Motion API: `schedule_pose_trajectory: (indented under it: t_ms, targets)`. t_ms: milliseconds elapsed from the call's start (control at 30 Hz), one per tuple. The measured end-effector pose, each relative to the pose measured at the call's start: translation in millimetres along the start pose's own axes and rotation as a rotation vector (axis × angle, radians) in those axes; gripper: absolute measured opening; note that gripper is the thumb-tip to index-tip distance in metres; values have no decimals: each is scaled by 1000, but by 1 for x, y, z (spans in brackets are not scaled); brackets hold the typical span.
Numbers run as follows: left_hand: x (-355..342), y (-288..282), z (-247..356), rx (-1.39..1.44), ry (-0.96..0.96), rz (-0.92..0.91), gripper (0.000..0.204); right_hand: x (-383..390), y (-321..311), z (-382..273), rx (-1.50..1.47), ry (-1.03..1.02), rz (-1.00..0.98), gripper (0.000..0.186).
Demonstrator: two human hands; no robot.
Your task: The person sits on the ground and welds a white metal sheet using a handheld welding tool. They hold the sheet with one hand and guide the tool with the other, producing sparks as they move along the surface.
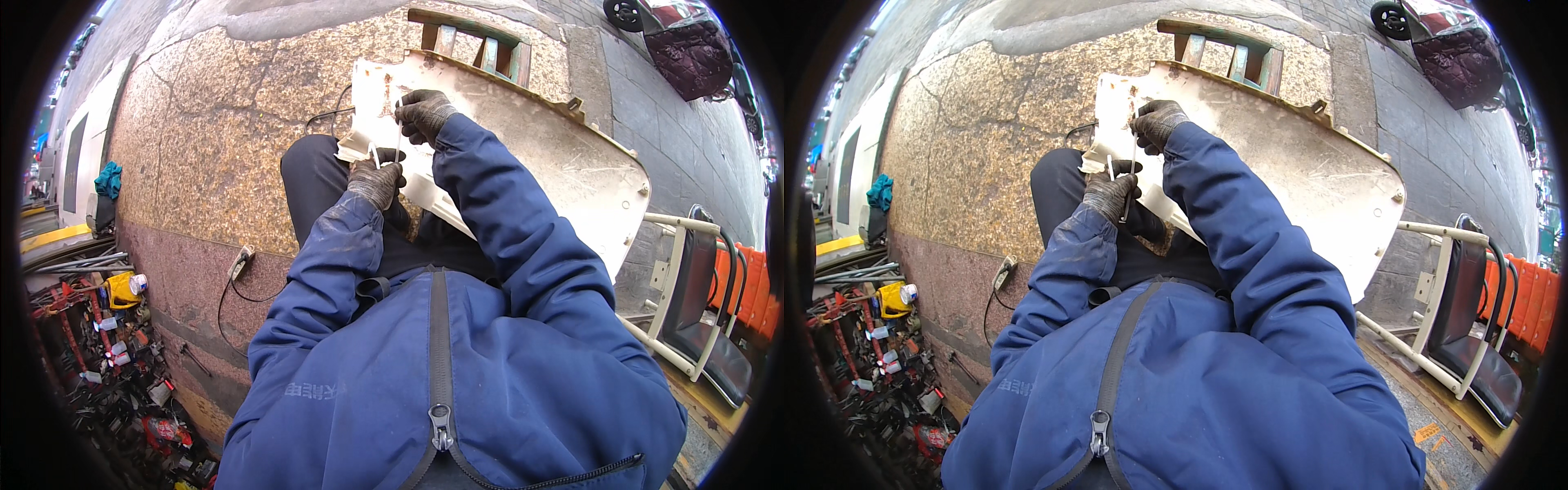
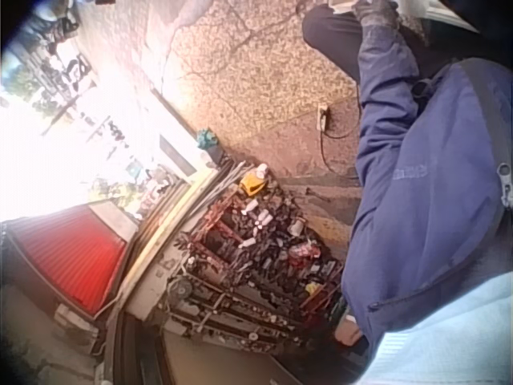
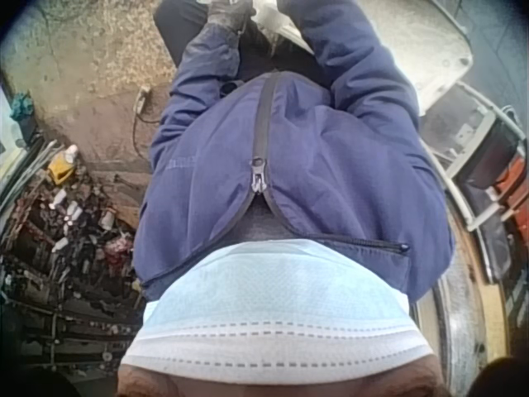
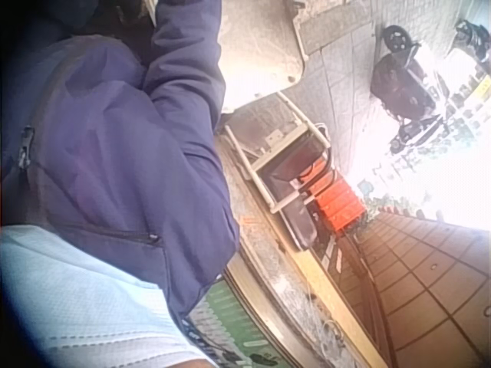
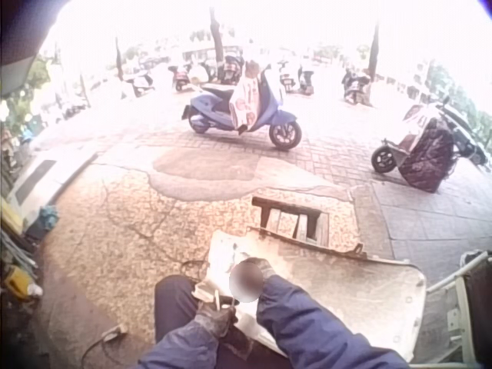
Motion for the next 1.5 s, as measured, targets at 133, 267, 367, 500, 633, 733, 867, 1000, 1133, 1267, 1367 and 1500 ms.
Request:
schedule_pose_trajectory:
  t_ms: [133,267,367,500,633,733,867,1000,1133,1267,1367,1500]
  targets:
    - [0,0,0,6,-21,4,24,2,1,0,-6,-13,-3,9]
    - [0,0,-1,24,-22,14,24,8,2,-1,-34,-19,8,11]
    - [1,0,-2,20,-3,18,24,11,3,-1,-17,-5,7,12]
    - [2,1,-1,32,5,21,23,14,3,0,14,-11,16,14]
    - [3,1,1,29,-3,28,23,15,3,3,52,-7,12,14]
    - [4,1,1,31,8,22,22,16,3,4,65,0,11,14]
    - [2,0,-1,35,16,8,22,18,3,4,86,-1,17,17]
    - [0,-3,-3,3,2,-2,25,21,4,5,95,-4,22,19]
    - [1,-3,-4,18,9,-8,24,22,5,7,91,-7,14,19]
    - [4,-2,-2,26,23,-7,24,23,5,8,87,-24,7,20]
    - [5,-1,-1,19,14,-10,24,25,5,8,98,-34,14,21]
    - [4,-2,-2,-9,17,-6,23,29,6,7,104,-47,28,23]
Point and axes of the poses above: each hand's wrist, its own x-axis away from the middle knuckle, its own y-axis out of the palm, z = x × y, the point moved 1 cm from there along -x, towards the middle knuckle, and after that the axes turned 10 degrees about x, right-handed, at the moved point
